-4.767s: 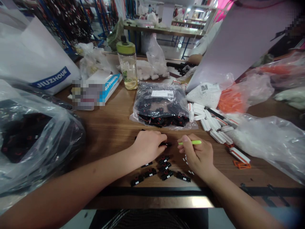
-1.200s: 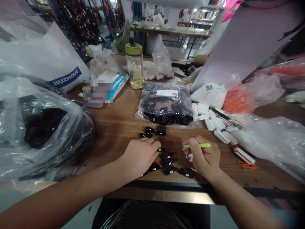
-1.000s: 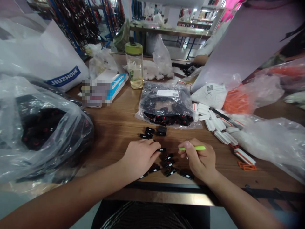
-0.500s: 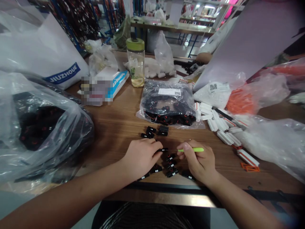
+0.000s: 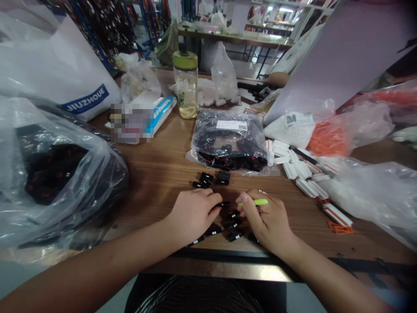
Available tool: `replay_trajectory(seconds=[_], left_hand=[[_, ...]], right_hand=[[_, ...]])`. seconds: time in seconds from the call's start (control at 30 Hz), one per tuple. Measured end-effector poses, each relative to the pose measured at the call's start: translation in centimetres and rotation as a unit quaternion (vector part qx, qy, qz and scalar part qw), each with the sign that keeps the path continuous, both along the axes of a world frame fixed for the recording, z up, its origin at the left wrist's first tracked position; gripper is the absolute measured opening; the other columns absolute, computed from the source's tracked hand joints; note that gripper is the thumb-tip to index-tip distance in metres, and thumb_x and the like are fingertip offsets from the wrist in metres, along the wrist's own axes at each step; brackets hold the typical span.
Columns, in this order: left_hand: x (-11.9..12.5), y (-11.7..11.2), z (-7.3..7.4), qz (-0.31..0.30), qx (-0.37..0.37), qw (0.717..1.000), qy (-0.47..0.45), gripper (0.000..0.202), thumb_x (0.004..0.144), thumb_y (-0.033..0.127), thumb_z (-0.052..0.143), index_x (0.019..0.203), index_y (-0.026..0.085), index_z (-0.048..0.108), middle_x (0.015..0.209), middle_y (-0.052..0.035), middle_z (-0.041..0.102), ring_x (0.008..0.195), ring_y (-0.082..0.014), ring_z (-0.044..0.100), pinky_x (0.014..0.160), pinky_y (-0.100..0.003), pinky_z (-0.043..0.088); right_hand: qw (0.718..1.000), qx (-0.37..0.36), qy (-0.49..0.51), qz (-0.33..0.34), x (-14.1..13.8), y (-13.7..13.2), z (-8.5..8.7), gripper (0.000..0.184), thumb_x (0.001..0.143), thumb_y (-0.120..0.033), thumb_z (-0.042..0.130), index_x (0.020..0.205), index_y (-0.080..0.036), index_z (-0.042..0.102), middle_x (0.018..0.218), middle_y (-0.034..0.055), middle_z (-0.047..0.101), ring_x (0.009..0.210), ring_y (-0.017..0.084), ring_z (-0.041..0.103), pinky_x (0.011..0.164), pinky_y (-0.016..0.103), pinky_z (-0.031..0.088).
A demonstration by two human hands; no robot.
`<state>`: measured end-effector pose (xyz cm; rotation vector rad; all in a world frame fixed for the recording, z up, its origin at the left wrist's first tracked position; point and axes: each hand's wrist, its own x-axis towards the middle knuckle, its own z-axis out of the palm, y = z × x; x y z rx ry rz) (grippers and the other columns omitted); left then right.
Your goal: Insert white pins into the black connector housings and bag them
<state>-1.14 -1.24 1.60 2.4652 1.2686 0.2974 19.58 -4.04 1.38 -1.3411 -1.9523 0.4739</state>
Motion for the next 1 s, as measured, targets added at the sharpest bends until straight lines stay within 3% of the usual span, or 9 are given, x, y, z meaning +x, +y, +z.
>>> replay_trajectory(seconds=[0.27,0.73,1.0], left_hand=[[0.04,-0.03,-0.03,0.003,-0.002,1.0,-0.006,0.008,0.092,0.027,0.063,0.091,0.023,0.07,0.085,0.0,0.071,0.081,-0.0204,0.069,0.07,-0.031,0.051],[0.1,-0.04,-0.06,0.006,0.002,1.0,-0.004,0.009,0.091,0.027,0.063,0.09,0.023,0.071,0.084,-0.0002,0.071,0.079,-0.0201,0.069,0.068,-0.031,0.052],[0.03,0.04,-0.09,0.003,-0.008,1.0,-0.004,0.008,0.091,0.027,0.063,0.091,0.023,0.07,0.085,0.0001,0.071,0.082,-0.0224,0.07,0.07,-0.035,0.053]], right_hand=[[0.997,0.039,0.058,-0.033,0.49,-0.5,-0.42,0.022,0.097,-0.02,0.05,0.083,-0.021,0.067,0.063,-0.0037,0.067,0.054,0.01,0.065,0.059,0.023,0.049],[0.999,0.023,0.041,-0.026,0.35,-0.33,-0.92,0.022,0.097,-0.023,0.05,0.083,-0.021,0.067,0.065,-0.0029,0.069,0.053,0.011,0.066,0.057,0.024,0.05],[0.997,0.068,0.024,-0.009,0.29,-0.43,-0.27,0.021,0.097,-0.018,0.049,0.084,-0.021,0.065,0.062,-0.003,0.067,0.055,0.012,0.065,0.058,0.024,0.049]])
